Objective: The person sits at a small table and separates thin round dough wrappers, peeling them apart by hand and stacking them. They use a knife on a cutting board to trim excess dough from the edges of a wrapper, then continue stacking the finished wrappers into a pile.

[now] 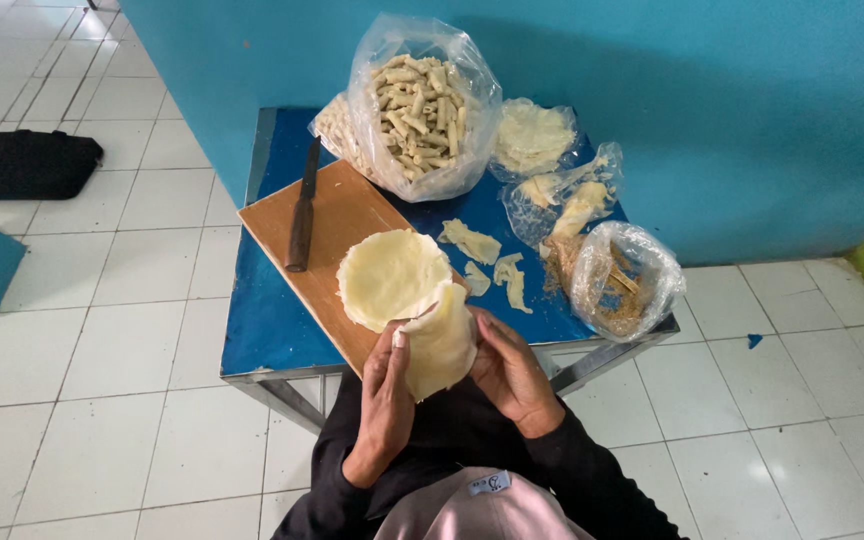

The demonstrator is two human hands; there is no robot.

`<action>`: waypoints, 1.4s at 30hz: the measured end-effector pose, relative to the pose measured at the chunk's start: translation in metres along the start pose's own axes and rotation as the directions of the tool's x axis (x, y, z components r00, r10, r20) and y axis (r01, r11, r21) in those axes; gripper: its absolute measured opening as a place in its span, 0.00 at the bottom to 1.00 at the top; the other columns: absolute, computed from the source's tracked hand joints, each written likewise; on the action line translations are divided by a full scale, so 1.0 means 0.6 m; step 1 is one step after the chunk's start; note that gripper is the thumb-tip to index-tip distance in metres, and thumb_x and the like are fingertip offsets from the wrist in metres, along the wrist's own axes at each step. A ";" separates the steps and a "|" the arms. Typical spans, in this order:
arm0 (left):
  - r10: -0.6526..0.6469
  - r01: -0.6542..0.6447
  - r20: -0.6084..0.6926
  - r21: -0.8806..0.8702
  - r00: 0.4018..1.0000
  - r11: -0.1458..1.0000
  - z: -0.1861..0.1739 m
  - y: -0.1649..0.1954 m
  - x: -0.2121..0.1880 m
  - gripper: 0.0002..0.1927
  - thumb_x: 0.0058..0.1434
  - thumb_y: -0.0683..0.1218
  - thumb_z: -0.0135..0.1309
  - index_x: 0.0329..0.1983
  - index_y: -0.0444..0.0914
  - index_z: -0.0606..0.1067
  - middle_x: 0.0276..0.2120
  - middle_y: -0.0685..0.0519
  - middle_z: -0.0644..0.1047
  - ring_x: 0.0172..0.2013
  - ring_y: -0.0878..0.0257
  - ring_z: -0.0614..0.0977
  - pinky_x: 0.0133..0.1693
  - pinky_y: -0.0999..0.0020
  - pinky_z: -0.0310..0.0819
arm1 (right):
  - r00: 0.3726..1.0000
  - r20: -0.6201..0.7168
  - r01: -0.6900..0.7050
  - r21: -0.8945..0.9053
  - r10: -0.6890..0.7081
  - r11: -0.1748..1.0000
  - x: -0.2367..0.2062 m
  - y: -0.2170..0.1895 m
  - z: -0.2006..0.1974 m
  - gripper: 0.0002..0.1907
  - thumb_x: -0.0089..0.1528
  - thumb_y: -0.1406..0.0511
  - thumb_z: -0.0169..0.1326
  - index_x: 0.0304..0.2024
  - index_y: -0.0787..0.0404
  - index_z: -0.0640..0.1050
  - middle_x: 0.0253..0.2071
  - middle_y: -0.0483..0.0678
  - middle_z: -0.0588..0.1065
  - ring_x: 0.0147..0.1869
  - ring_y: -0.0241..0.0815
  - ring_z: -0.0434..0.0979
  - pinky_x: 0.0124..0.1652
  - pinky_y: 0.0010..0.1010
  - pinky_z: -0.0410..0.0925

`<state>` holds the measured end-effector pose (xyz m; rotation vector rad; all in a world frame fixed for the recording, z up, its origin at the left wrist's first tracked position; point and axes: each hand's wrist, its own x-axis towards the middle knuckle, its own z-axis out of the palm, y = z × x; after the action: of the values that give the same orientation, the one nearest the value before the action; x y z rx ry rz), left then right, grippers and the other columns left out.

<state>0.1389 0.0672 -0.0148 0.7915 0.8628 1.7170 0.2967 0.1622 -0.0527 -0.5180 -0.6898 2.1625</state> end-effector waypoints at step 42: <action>0.241 -0.425 -0.443 -0.383 0.863 0.820 -0.181 0.152 -0.064 0.25 0.80 0.51 0.34 0.75 0.34 0.59 0.74 0.47 0.64 0.73 0.55 0.66 0.74 0.52 0.57 | 0.901 0.077 0.330 -0.760 -0.426 0.560 0.068 -0.132 0.000 0.21 0.75 0.63 0.49 0.68 0.63 0.75 0.53 0.52 0.81 0.39 0.35 0.73 0.33 0.21 0.66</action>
<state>0.0146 -0.0101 0.0004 0.2889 0.5185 2.3357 0.3166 0.2372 -0.0087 -0.8264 -1.5156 1.3323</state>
